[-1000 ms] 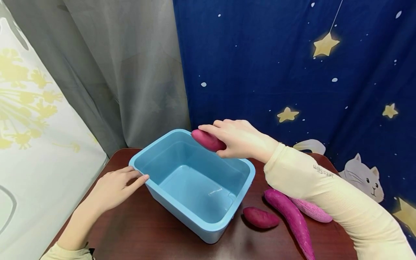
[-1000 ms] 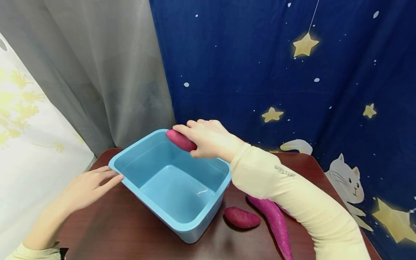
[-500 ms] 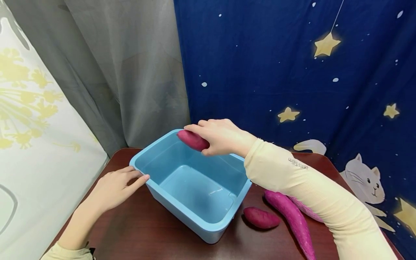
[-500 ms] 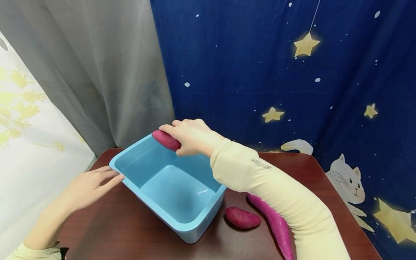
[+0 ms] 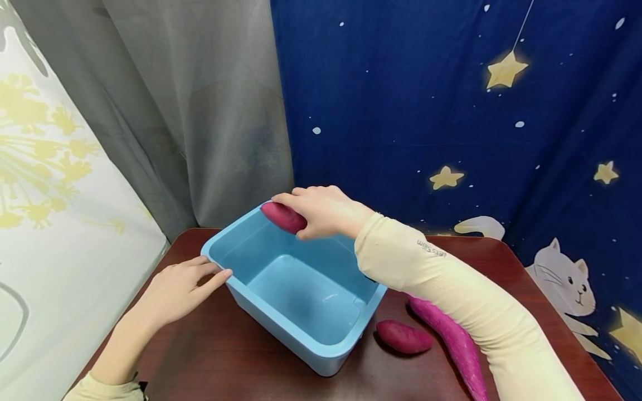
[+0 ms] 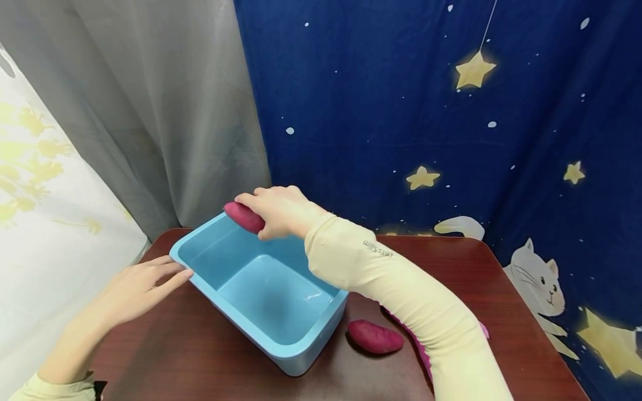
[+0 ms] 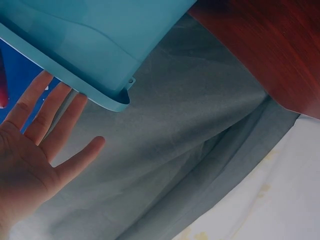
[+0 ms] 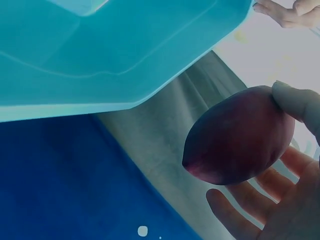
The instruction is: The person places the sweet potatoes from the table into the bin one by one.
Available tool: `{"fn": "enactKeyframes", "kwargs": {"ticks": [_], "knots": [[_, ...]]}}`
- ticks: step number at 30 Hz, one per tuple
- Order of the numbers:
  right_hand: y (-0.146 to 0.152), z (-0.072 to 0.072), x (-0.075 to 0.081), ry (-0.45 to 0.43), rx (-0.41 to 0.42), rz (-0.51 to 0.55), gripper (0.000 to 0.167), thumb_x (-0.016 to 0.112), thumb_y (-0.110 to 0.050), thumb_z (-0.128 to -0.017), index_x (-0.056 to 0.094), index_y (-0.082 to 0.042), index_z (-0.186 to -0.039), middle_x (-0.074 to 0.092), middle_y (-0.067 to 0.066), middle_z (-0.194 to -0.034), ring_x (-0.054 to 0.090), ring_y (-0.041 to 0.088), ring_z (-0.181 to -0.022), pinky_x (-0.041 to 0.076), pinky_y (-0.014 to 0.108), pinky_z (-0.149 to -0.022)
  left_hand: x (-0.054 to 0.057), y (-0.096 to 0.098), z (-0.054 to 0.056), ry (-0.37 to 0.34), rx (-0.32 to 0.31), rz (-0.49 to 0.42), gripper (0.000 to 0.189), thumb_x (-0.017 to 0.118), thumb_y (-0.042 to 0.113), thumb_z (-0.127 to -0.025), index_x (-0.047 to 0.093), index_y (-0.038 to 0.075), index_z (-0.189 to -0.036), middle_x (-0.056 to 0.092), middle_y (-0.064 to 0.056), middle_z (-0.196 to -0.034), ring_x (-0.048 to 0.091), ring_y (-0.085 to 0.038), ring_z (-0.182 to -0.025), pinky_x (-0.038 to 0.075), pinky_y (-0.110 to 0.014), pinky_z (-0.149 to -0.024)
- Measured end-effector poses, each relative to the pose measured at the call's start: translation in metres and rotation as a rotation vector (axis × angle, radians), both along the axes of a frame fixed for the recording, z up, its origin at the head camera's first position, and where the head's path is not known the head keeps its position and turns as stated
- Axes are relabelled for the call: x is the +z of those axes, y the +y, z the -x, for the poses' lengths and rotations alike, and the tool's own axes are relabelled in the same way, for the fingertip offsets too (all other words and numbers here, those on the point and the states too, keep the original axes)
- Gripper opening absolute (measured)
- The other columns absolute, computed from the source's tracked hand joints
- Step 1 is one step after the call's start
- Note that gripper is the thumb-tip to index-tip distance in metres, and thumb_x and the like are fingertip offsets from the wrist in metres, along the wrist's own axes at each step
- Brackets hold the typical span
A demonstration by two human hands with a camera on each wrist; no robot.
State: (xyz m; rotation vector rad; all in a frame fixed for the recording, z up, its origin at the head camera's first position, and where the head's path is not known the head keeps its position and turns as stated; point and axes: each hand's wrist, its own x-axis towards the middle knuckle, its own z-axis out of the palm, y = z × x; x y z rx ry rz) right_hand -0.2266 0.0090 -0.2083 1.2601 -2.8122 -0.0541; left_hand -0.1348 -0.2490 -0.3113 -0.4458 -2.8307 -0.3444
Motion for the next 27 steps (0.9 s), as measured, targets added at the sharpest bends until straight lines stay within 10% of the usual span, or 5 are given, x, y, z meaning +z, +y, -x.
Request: {"fn": "enactKeyframes", "kwargs": {"ticks": [27], "knots": [[-0.045,0.028,-0.041,-0.126,-0.019,-0.057,0.076,0.072,-0.034,-0.07,0.033,-0.026,-0.135,0.046,-0.001,-0.119,0.042,0.014,-0.096,0.041,0.03,-0.073,0.0,-0.001,0.003,-0.038,0.006,-0.007,0.037,0.048,0.047,-0.087,0.067,0.017,-0.097,0.058,0.002,-0.096,0.056,-0.017,-0.079,0.044,-0.04,-0.061]]}}
